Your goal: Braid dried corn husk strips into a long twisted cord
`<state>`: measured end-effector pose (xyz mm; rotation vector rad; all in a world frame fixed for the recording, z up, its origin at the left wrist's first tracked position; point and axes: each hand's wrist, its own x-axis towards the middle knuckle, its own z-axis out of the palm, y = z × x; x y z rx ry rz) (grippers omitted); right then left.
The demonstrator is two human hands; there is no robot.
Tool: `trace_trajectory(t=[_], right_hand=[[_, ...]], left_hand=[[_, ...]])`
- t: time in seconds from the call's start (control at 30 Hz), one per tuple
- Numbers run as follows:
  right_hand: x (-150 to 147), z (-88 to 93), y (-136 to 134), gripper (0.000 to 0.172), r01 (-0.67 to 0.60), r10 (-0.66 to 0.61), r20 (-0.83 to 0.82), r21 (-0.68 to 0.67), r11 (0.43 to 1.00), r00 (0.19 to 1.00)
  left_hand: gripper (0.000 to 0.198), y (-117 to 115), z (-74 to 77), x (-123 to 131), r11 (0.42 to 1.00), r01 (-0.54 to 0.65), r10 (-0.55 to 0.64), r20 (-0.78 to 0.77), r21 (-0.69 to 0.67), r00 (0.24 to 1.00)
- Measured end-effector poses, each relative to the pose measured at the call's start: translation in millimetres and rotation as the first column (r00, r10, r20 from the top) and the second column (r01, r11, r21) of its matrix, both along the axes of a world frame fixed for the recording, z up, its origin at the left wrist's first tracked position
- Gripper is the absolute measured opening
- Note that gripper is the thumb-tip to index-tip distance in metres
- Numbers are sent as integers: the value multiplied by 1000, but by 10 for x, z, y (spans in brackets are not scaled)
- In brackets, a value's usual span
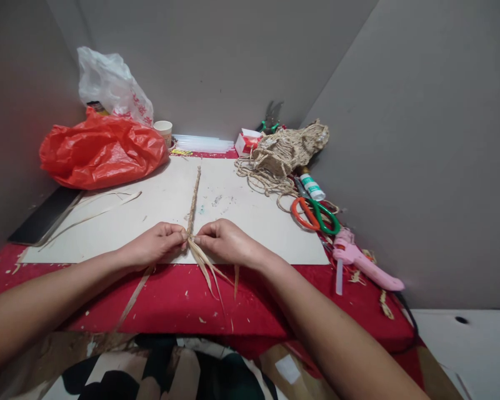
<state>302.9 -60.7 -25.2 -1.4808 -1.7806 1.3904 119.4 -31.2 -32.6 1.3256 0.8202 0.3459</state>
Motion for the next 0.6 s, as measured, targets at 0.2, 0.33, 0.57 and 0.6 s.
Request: trace_trajectory(t=[0.2,0.33,0.57,0.6], right_hand=[[-117,144,-114,23,9,-7,62,-26,1000,998],[-263,173,-256,22,77,-83,-27,-169,983,996],[-444,-1,-387,20,161,-166,-21,-147,976,986],[-462,-35,-392,21,162,-159,38,-70,984,986]], left_hand=[[24,-24,-4,15,973,30,-9,-91,230,996],[23,-55,-1,21,952,15,11,-81,305,997],[27,-49,-41,2,983,21,-22,2,181,1000],[28,-47,-41,2,987,10,-10,0,160,1000]])
